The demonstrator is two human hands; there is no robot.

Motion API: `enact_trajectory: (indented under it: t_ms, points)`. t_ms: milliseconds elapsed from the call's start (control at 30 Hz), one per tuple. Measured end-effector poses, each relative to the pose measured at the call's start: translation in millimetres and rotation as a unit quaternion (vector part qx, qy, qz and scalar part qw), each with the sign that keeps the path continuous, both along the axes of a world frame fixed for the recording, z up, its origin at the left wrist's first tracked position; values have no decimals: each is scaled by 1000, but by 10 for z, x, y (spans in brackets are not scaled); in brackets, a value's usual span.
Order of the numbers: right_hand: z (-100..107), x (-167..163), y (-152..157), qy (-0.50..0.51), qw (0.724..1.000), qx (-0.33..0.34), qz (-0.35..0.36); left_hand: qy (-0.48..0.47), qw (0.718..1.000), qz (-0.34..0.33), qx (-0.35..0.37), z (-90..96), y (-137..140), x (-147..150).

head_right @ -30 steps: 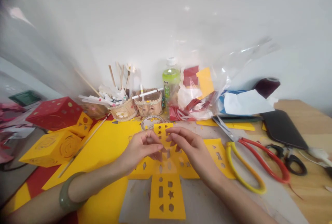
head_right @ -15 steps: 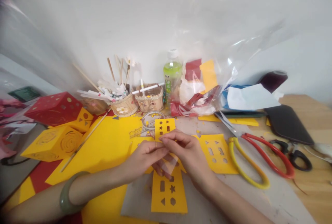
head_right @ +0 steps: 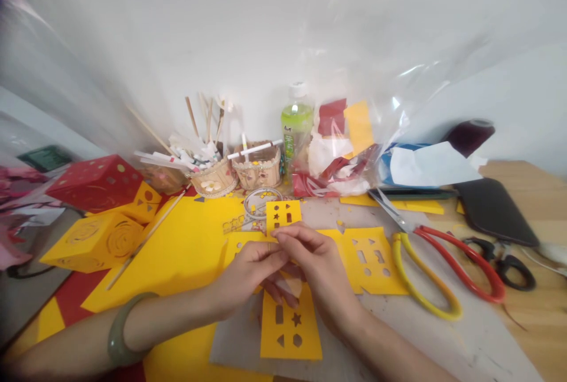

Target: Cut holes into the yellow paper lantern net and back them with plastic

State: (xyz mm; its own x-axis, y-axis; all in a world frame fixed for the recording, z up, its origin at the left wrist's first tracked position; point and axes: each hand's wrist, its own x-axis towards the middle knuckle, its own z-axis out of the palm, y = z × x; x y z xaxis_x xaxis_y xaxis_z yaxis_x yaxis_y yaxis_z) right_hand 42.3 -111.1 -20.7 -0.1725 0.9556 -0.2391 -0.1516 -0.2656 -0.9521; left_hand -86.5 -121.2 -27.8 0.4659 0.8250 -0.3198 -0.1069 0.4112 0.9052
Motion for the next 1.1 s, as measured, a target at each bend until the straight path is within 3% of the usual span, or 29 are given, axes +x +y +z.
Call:
enact_trajectory:
  t_ms: [1100]
  points:
    - [-80,-11,-20,-5,1000,19,2,-21,1000,9,-13,-55,2,-1]
